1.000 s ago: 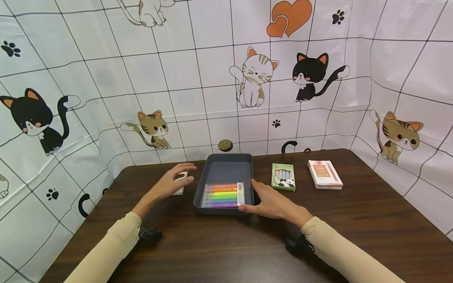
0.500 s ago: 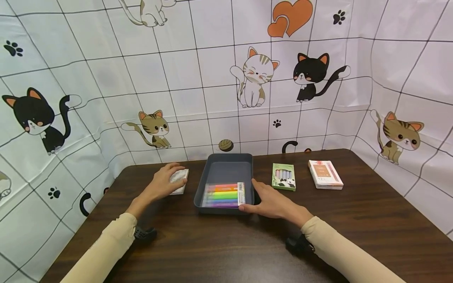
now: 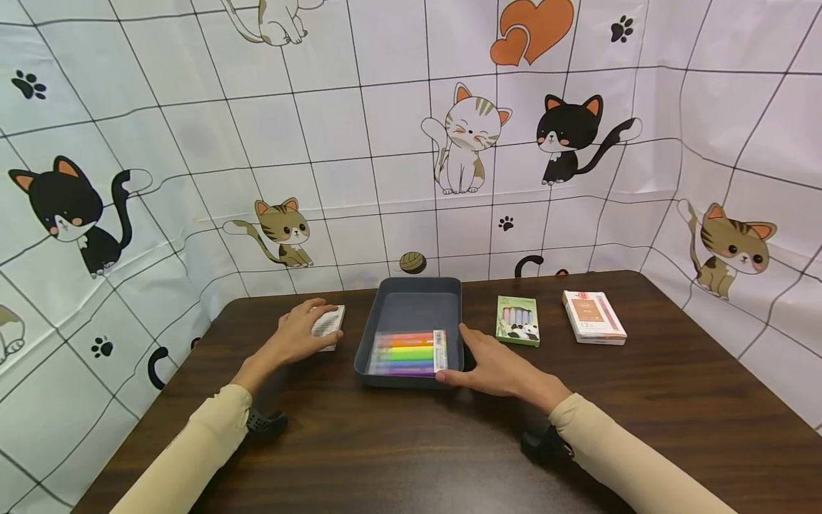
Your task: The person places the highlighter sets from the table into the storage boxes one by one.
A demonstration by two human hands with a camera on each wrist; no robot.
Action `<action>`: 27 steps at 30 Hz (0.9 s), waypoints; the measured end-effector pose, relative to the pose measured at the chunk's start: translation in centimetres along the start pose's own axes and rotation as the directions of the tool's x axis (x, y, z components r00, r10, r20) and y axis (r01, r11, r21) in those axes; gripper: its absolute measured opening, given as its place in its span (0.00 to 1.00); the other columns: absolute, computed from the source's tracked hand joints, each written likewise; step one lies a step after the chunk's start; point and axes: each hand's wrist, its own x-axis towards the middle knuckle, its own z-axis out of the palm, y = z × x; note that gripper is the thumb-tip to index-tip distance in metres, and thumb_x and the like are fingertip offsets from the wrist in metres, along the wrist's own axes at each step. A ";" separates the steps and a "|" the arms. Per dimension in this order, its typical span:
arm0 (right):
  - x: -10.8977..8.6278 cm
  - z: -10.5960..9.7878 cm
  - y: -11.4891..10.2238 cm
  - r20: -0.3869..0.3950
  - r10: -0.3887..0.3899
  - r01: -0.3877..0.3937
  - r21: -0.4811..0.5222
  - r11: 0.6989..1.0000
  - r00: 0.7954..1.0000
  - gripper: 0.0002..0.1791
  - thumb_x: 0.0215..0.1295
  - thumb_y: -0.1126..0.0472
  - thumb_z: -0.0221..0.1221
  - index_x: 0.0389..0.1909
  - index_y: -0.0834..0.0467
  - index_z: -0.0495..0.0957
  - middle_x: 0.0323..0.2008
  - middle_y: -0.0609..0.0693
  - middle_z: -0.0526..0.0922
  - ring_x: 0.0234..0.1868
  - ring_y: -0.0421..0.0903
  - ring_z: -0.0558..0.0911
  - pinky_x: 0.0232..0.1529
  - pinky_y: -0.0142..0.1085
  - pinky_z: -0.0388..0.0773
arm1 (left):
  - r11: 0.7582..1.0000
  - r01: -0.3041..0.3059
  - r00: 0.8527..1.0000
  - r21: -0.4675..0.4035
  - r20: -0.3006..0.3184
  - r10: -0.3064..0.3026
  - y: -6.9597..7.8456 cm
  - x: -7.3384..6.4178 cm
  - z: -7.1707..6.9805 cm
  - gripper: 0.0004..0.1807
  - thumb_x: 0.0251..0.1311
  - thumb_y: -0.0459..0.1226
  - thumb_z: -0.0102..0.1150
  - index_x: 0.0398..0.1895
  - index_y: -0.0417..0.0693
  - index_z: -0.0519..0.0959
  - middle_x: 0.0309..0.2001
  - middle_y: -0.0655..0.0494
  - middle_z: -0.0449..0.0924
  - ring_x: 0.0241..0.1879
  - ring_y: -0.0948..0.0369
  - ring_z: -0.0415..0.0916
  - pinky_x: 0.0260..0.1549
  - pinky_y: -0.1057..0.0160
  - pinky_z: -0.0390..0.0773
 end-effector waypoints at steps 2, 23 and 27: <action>0.0 0.0 0.0 0.001 -0.001 0.001 0.003 1.000 1.000 0.64 0.61 0.25 0.59 0.78 0.70 0.50 0.73 0.70 0.60 0.71 0.66 0.64 0.64 0.61 0.64 | 1.000 0.010 1.000 -0.002 0.004 -0.010 0.0 0.0 0.1 0.38 0.64 0.58 0.63 0.73 0.49 0.72 0.73 0.39 0.62 0.69 0.35 0.57 0.56 0.27 0.55; 0.0 0.0 0.2 0.000 -0.008 0.008 0.009 1.000 1.000 0.65 0.60 0.24 0.59 0.78 0.70 0.50 0.73 0.69 0.60 0.71 0.65 0.64 0.65 0.60 0.63 | 0.992 0.125 0.985 0.015 0.119 -0.126 -0.5 -0.1 0.3 0.47 0.60 0.64 0.61 0.77 0.48 0.66 0.78 0.34 0.45 0.69 0.30 0.55 0.55 0.24 0.58; 0.0 0.0 0.2 -0.002 -0.010 0.010 0.009 1.000 1.000 0.65 0.60 0.24 0.59 0.78 0.71 0.50 0.73 0.69 0.60 0.71 0.65 0.64 0.65 0.60 0.64 | 0.990 0.139 0.980 0.030 0.137 -0.142 -0.4 -0.2 0.6 0.49 0.59 0.65 0.62 0.78 0.50 0.63 0.77 0.32 0.46 0.69 0.30 0.56 0.56 0.25 0.58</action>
